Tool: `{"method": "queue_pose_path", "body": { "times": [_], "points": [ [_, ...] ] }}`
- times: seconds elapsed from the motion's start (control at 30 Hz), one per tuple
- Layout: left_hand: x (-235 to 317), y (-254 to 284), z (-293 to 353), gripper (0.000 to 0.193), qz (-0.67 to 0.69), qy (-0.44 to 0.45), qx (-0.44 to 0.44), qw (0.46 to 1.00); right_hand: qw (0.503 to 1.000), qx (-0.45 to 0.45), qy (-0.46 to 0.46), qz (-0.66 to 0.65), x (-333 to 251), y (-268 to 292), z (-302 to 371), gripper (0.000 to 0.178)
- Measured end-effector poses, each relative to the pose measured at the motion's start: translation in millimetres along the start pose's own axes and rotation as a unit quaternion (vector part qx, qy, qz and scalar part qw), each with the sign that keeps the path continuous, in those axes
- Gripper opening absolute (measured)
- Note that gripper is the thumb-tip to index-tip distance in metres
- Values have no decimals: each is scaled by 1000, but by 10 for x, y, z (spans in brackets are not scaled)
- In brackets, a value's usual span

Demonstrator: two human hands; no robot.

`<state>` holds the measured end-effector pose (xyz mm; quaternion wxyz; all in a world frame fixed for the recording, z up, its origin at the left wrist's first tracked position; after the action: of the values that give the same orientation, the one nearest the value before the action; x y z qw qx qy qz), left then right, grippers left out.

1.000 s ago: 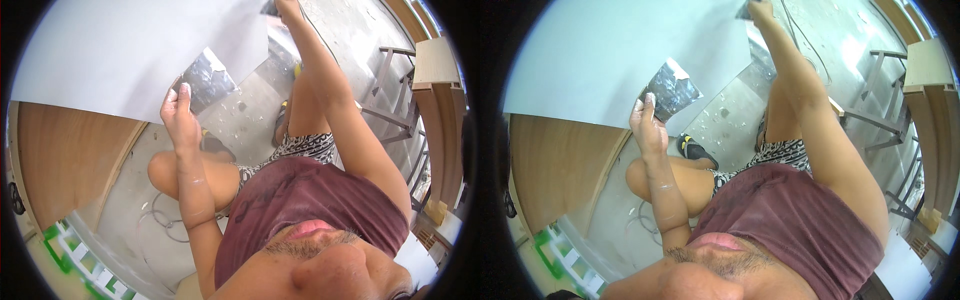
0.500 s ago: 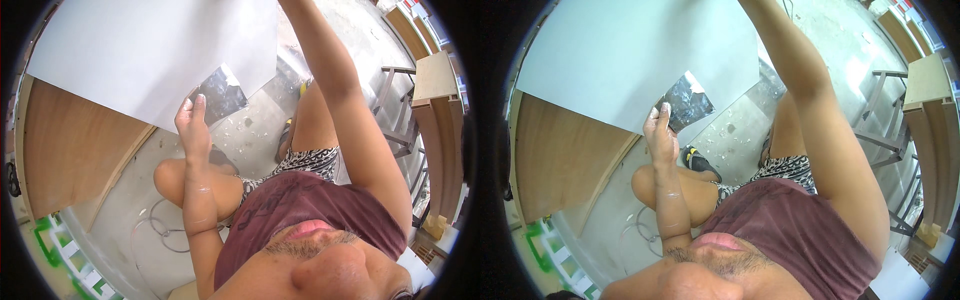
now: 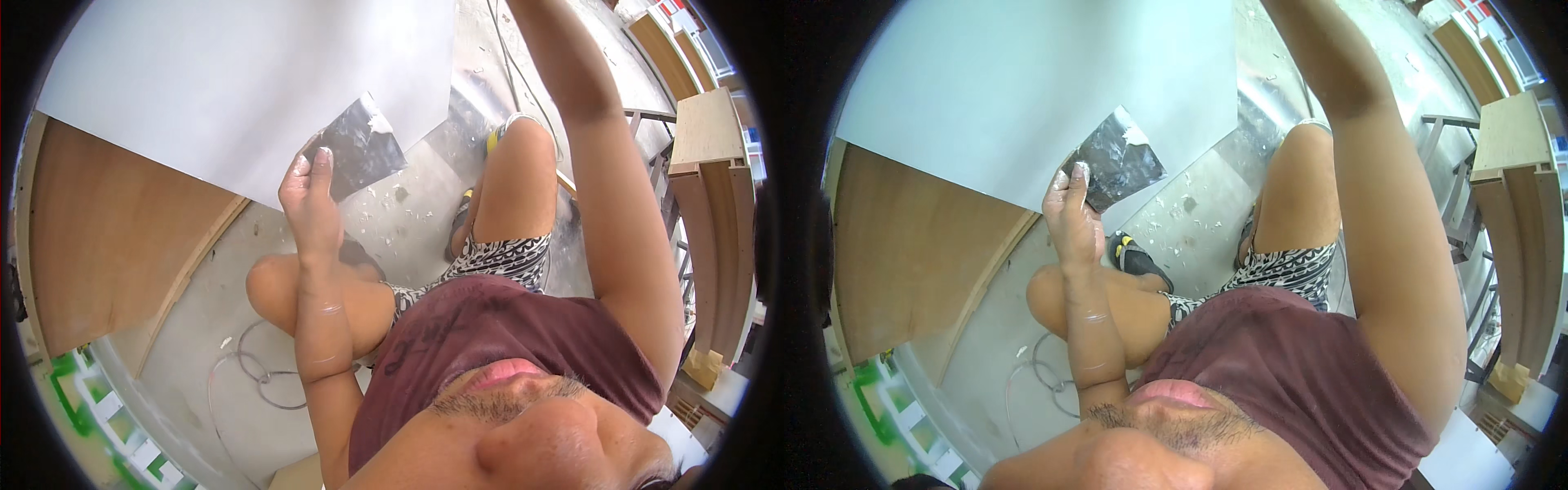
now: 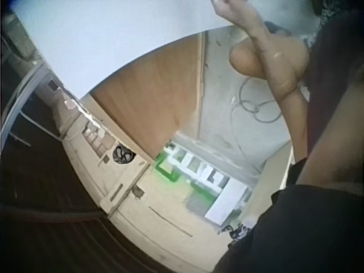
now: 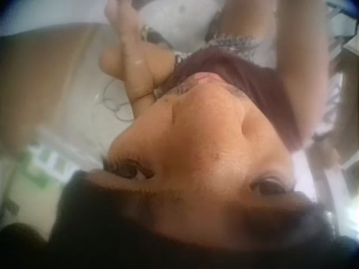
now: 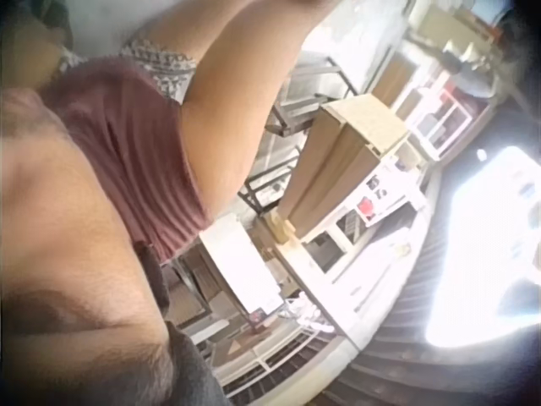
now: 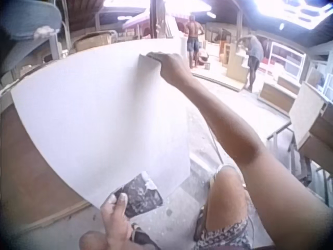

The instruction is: The person applies putty onto a white panel, mixing the paste between metal putty knives and smoothing it onto the surface using the tools and by hand.

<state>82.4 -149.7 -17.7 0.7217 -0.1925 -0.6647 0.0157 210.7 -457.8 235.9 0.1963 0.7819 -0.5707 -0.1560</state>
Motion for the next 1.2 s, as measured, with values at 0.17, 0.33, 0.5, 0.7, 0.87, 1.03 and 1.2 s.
{"method": "queue_pose_path", "body": {
  "times": [0.17,0.33,0.5,0.7,0.87,1.03,1.2],
  "points": [
    [1,63,17,21,-5,-4,13,1000,998,-30,-44,15,38,-477,1425,59],
    [53,86,-65,16,82,-20,72,994,991,-109,-34,69,-160,-983,3042,48],
    [-209,235,-255,20,114,1,97,989,913,-190,-339,-125,-349,-939,3447,41],
    [-464,3,-314,24,127,36,36,991,544,80,-491,-675,-1207,-402,3052,37],
    [-522,-124,-300,24,73,12,32,997,536,10,-512,-672,-1424,-330,3135,37],
    [-434,-5,-288,22,34,-17,28,999,552,-179,-522,-625,-1600,-313,3343,43],
    [-186,291,-281,24,63,-59,93,992,509,-213,-570,-608,-1789,-284,3612,47]
  ]
}}
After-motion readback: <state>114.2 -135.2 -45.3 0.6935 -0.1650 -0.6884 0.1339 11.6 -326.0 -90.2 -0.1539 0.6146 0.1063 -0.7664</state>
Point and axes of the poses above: each hand's wrist, its own z-axis away from the middle knuckle, its own y-axis out of the back of the hand, x = y × z, the point moved 7 cm from there along -z, towards the middle knuckle, and after that the axes turned 8 degrees about -z, right-handed, at the moved point
